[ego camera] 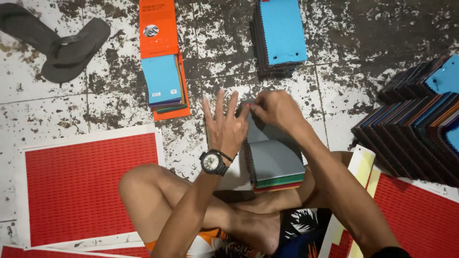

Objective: The person sits on the floor and assembles a stack of colorful notebooks. They repeatedly pick up a small red rectangular piece from a red perforated mat and place it onto the spine of the notebook stack, then press it down to secure it.

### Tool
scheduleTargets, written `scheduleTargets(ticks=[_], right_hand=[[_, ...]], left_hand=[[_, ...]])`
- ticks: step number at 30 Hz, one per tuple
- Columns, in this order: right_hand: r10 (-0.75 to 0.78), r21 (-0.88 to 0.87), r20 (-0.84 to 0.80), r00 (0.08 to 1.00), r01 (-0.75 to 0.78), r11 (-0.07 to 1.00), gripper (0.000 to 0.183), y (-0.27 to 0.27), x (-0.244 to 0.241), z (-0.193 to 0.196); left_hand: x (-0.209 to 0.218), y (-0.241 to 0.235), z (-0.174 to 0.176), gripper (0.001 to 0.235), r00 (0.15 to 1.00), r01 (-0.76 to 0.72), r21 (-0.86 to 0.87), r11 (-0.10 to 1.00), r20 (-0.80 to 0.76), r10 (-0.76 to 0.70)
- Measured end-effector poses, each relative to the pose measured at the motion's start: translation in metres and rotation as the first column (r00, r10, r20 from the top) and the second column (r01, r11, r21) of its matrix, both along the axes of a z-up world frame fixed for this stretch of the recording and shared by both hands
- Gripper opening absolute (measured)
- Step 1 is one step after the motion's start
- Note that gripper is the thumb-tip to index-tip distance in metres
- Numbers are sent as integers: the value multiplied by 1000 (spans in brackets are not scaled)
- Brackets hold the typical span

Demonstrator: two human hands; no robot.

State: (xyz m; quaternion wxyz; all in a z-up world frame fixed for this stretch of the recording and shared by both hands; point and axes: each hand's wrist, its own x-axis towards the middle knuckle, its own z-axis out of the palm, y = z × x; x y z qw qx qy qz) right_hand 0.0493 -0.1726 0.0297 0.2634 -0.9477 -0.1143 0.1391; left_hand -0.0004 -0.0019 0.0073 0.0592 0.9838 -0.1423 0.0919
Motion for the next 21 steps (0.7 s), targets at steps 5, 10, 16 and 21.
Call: scheduleTargets(ticks=[5, 10, 16, 21], right_hand=[[239, -154, 341, 909, -197, 968, 28, -19, 33, -44], [269, -81, 392, 880, -258, 963, 19, -21, 30, -47], [297, -193, 730, 616, -231, 954, 5, -32, 19, -69], [406, -281, 733, 546, -301, 912, 6, -30, 0, -30]], left_hand=[[2, -1, -4, 27, 1000, 5, -10, 1000, 4, -5], [7, 3, -17, 32, 994, 13, -164, 986, 106, 4], [9, 11, -28, 41, 997, -45, -706, 707, 18, 81], [4, 20, 4, 50, 979, -201, -924, 326, -205, 22]])
